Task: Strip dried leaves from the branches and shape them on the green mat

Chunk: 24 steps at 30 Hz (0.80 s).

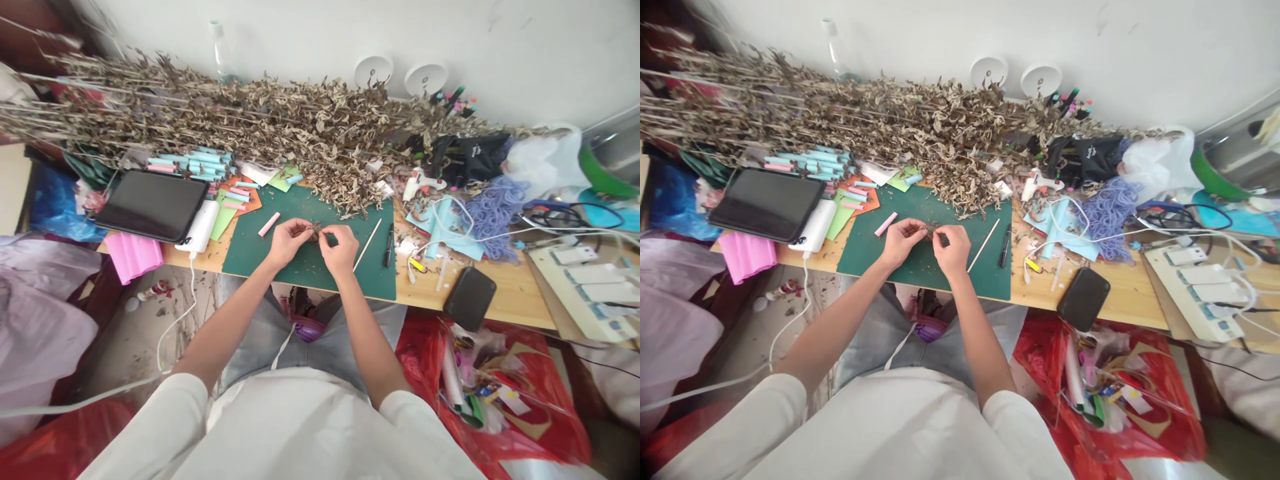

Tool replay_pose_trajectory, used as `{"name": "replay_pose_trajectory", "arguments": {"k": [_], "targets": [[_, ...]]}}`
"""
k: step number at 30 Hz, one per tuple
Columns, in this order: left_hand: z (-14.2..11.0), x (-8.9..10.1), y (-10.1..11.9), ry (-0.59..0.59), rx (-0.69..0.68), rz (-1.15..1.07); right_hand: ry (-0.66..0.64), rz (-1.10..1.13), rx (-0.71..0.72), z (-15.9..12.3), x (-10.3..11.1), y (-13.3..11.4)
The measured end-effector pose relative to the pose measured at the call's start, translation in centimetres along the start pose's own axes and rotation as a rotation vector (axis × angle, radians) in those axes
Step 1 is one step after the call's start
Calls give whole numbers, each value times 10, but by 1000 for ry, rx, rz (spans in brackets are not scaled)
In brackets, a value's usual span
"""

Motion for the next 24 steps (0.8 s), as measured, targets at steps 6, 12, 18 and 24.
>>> {"name": "replay_pose_trajectory", "arguments": {"k": [6,12,18,24], "targets": [[-1,-4,0,-47,9,8,-77,41,12,3,-1,-6],[0,-4,-2,-70,12,49,-96,85,-14,0,-4,-4],[1,0,1,2,-1,21,-8,35,-68,-3,0,5],[1,0,2,30,-2,-3,1,5,-24,0,3,3]]}}
Point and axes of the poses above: each hand's wrist, its own z-axis towards the middle knuckle, its own x-axis out of the back of the hand, y = z × x, the point moved 5 cm from there along z, towards the middle knuckle, and after that the axes turned 12 degrees about x, right-handed, at the moved point
